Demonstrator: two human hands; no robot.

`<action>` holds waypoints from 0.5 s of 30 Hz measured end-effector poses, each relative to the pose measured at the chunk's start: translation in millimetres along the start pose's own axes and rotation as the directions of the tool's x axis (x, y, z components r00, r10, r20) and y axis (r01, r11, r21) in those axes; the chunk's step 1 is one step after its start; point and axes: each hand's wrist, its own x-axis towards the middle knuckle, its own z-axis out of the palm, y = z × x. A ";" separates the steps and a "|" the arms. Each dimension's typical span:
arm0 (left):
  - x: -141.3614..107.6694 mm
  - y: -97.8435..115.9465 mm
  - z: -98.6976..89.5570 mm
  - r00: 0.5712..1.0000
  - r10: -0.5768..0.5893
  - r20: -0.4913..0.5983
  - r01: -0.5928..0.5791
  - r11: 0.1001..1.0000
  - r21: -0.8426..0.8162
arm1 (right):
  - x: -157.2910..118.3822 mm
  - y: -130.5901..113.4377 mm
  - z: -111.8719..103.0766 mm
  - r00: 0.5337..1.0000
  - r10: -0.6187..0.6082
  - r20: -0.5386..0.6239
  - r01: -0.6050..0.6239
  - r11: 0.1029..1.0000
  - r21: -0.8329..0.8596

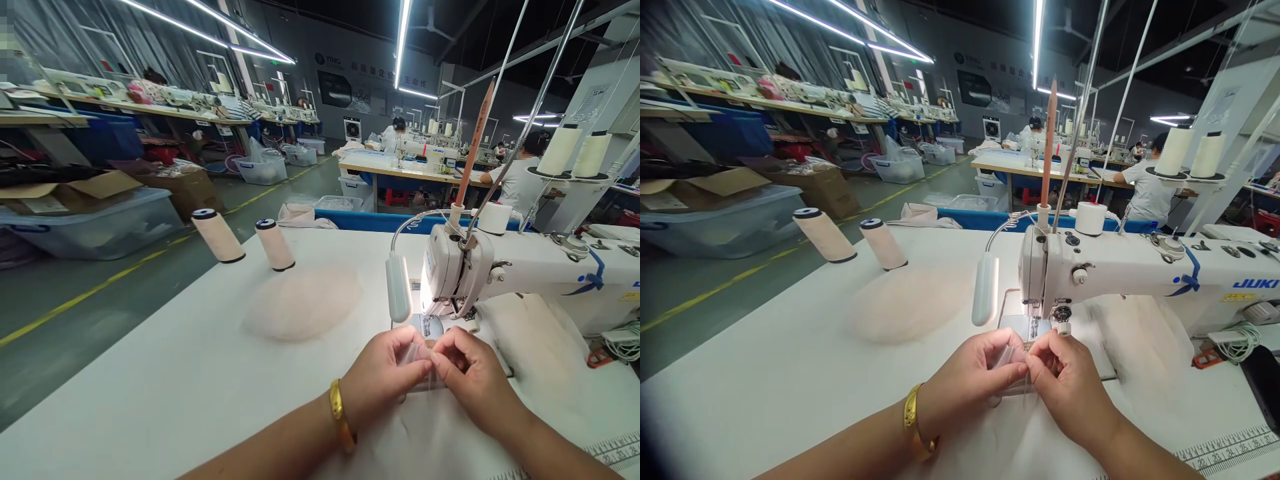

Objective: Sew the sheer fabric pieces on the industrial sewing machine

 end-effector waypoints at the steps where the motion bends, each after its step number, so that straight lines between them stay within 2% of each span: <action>1: 0.3 -0.3 0.5 1.000 0.011 -0.006 -0.012 1.000 -0.007 | 0.3 -0.2 0.0 1.000 0.003 0.004 -0.003 1.000 0.006; 4: 1.4 -1.6 2.1 1.000 0.020 -0.015 -0.020 0.999 -0.035 | 1.1 0.3 0.2 1.000 0.007 0.013 -0.008 1.000 0.018; 9: 1.0 -2.0 2.4 0.999 -0.031 -0.023 0.030 0.999 -0.033 | 1.3 1.1 -0.3 1.000 0.009 0.023 -0.010 1.000 0.015; 15: -0.3 -2.0 0.4 1.000 0.006 -0.010 -0.007 1.000 -0.029 | 0.4 -1.4 -0.5 0.999 0.044 0.029 -0.045 0.999 0.023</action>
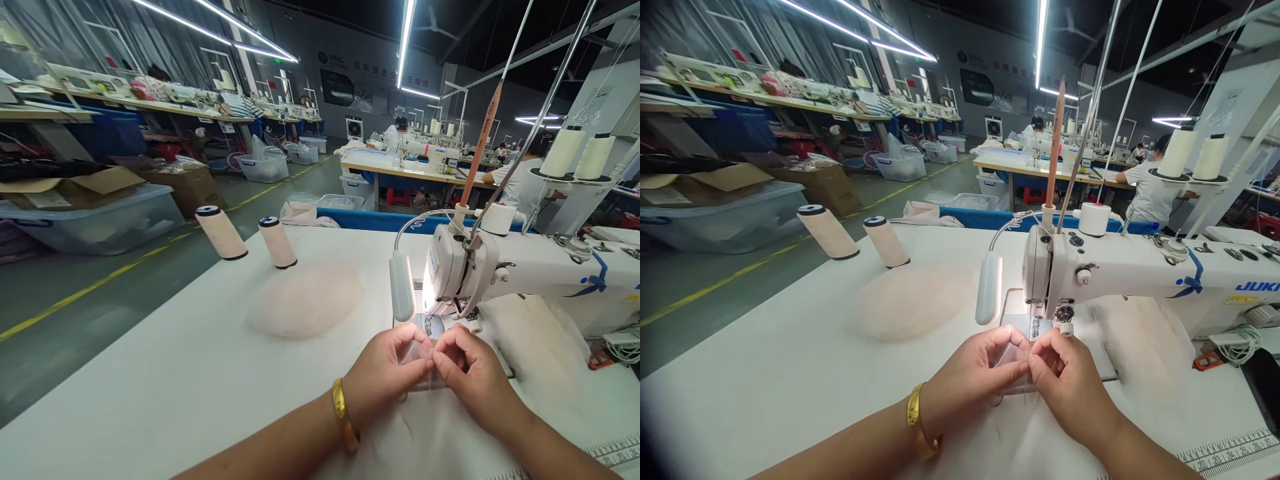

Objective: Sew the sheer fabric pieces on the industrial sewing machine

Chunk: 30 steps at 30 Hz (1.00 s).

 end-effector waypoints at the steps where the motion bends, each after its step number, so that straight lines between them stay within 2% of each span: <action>1: 0.0 0.0 -0.1 1.000 0.014 0.001 -0.014 1.000 -0.002 | -0.1 -0.2 0.2 1.000 0.000 -0.001 0.000 1.000 -0.001; 6: 0.2 -1.6 -0.1 0.998 0.064 -0.013 -0.063 0.997 0.049 | 0.2 0.9 0.6 1.000 -0.012 -0.018 0.012 0.999 -0.032; 10: 2.5 -5.9 0.9 0.992 0.118 -0.050 -0.104 0.970 0.221 | 0.8 5.1 2.6 0.999 -0.005 -0.033 0.002 0.995 -0.096; 12: 4.7 -8.7 2.0 0.981 0.179 -0.075 -0.136 0.910 0.392 | 2.7 8.5 5.2 0.999 0.010 -0.053 -0.019 0.985 -0.173; 16: 6.3 -15.0 5.3 0.967 0.238 -0.091 -0.109 0.711 0.694 | 9.7 16.3 12.2 0.996 -0.025 -0.082 -0.008 0.928 -0.373; 18: 4.0 -18.6 7.1 0.938 0.334 -0.095 -0.136 0.606 0.784 | 12.8 19.4 14.8 0.994 -0.069 -0.085 0.024 0.892 -0.451; 20: 0.7 -22.5 8.7 0.864 0.499 -0.068 -0.209 0.480 0.852 | 14.3 21.1 16.0 0.991 -0.103 -0.083 0.049 0.868 -0.494; 22: -2.1 -26.6 9.8 0.776 0.630 0.024 -0.327 0.369 0.870 | 14.4 21.2 15.8 0.989 -0.118 -0.090 0.057 0.862 -0.504; 24: -3.3 -30.6 10.0 0.725 0.677 0.124 -0.445 0.324 0.835 | 13.5 20.2 14.8 0.989 -0.110 -0.101 0.047 0.870 -0.490; 26: -2.9 -33.8 9.1 0.725 0.664 0.183 -0.508 0.337 0.792 | 12.5 19.5 13.2 0.990 -0.099 -0.102 0.039 0.880 -0.474; 30: -1.4 -37.0 4.9 0.751 0.628 0.203 -0.500 0.339 0.797 | 11.1 22.8 9.2 0.987 -0.154 -0.053 0.112 0.877 -0.468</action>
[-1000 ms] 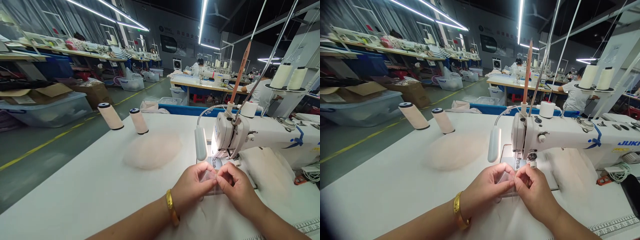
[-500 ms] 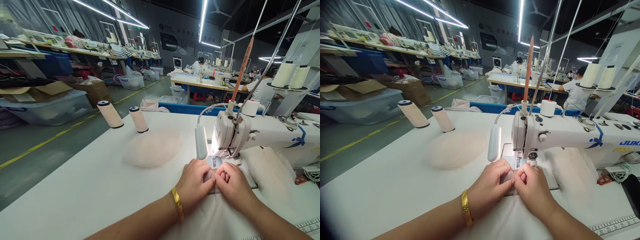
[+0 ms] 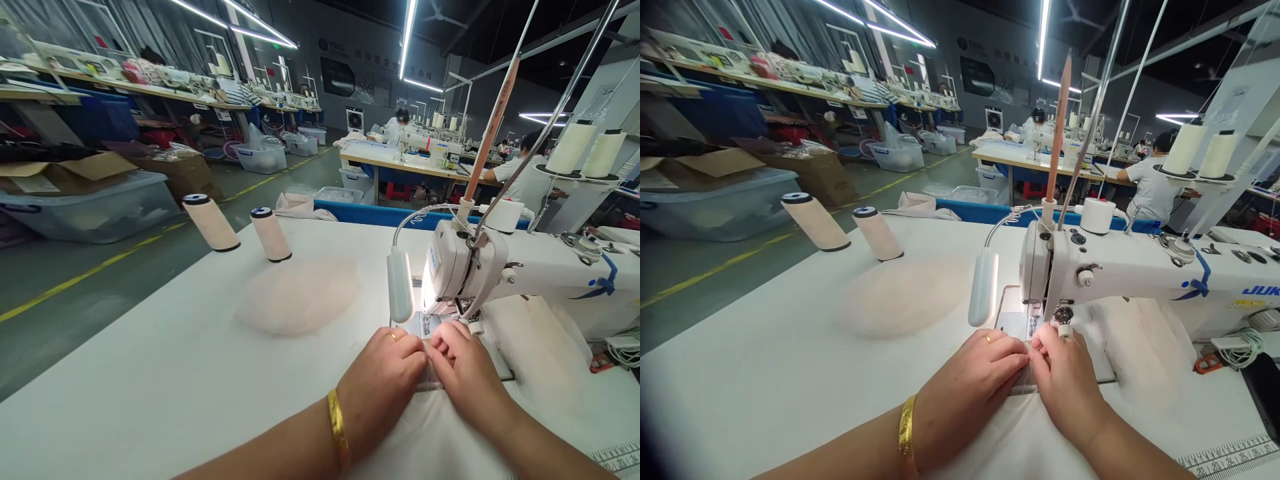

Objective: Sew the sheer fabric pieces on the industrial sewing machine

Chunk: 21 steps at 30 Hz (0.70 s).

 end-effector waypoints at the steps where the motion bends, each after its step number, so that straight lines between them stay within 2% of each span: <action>1: -0.3 -1.1 -0.5 1.000 0.000 0.001 0.000 1.000 0.005 | -0.5 2.0 -0.5 0.999 -0.037 0.011 0.037 0.999 -0.003; 4: -0.8 -3.4 -2.7 1.000 0.001 0.004 -0.001 1.000 -0.003 | -2.3 8.1 -2.6 0.991 -0.129 0.043 0.130 0.991 -0.018; 10: 2.4 -2.2 -8.5 0.999 -0.028 0.032 0.028 1.000 -0.002 | -5.3 13.2 -6.0 0.975 -0.219 0.035 0.221 0.972 -0.079; 21: 12.3 -6.2 -13.2 0.994 -0.053 0.097 0.049 0.998 0.045 | -2.3 18.3 -3.7 0.968 -0.246 0.040 0.248 0.939 -0.240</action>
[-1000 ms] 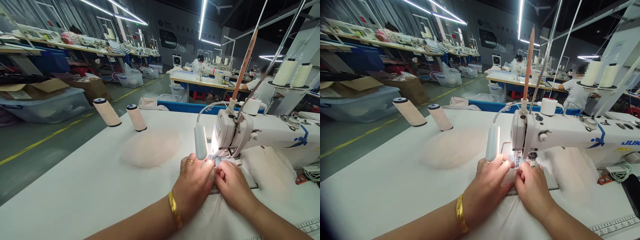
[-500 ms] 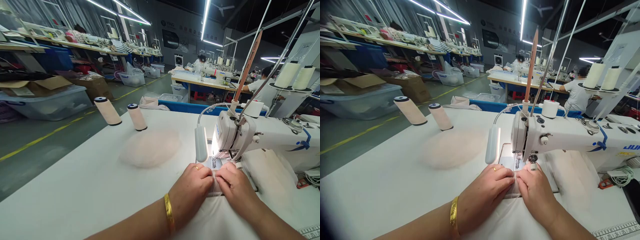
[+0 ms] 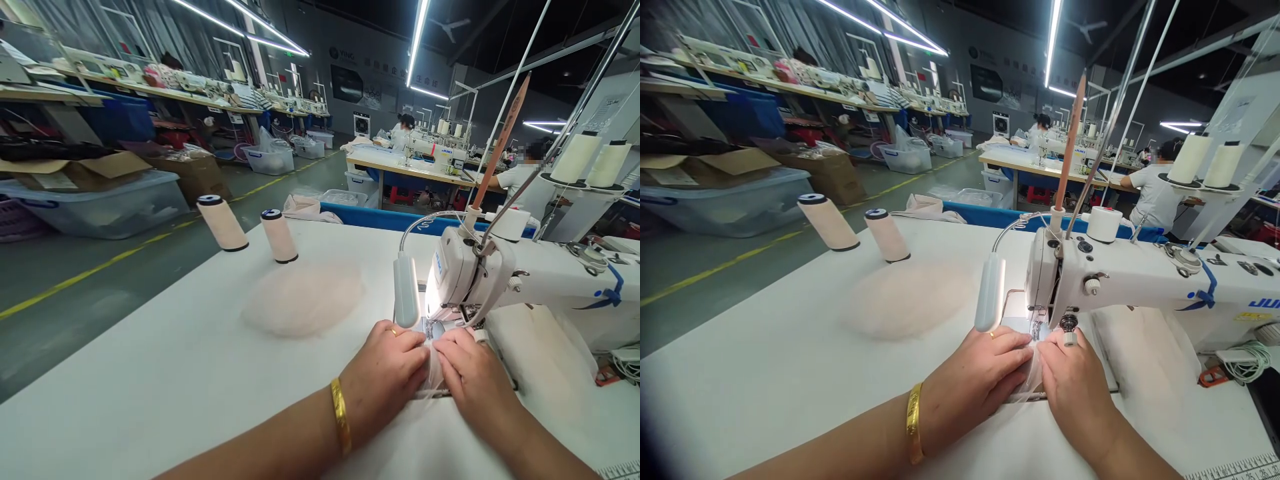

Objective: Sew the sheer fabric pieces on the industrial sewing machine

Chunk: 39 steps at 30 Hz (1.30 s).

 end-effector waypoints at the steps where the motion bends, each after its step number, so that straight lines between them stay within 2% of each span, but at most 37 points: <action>1: 0.6 -1.0 -0.1 1.000 0.001 0.003 -0.001 1.000 0.000 | 0.4 0.6 0.5 1.000 -0.001 -0.008 0.001 1.000 -0.004; 11: 3.0 -6.4 -1.4 1.000 0.026 -0.006 -0.026 0.999 -0.034 | 2.7 2.7 3.3 0.999 0.002 -0.044 -0.004 0.999 -0.049; 18: 4.4 -11.3 4.4 0.999 -0.006 0.035 0.008 0.999 -0.042 | 3.1 1.1 -0.2 0.999 -0.014 -0.036 0.012 0.999 -0.049; 25: -8.5 9.8 -26.7 0.987 -0.027 0.158 0.045 0.993 -0.112 | -6.3 -4.2 -17.5 0.990 -0.138 -0.006 0.138 0.990 0.031; 27: -12.6 13.8 -26.3 0.989 -0.028 0.147 0.044 0.994 -0.103 | -7.5 -5.0 -19.8 0.986 -0.162 0.037 0.159 0.985 0.069; 29: -13.9 12.8 -18.3 0.995 -0.031 0.093 0.039 0.996 -0.079 | -7.2 -4.8 -19.9 0.983 -0.165 0.076 0.156 0.982 0.108; 33: -9.1 2.3 1.4 0.999 -0.048 -0.016 0.046 0.994 -0.098 | -4.6 -3.5 -17.5 0.990 -0.106 0.093 0.089 0.980 0.178; 36: -3.4 -3.8 6.3 0.999 -0.054 -0.006 0.053 0.984 -0.168 | -2.2 -4.7 -17.4 0.998 -0.035 0.058 0.019 0.968 0.248; 39: 2.1 -7.4 3.7 0.999 -0.042 0.023 0.046 0.980 -0.193 | 0.3 -8.1 -19.6 0.992 0.127 0.028 -0.129 0.932 0.339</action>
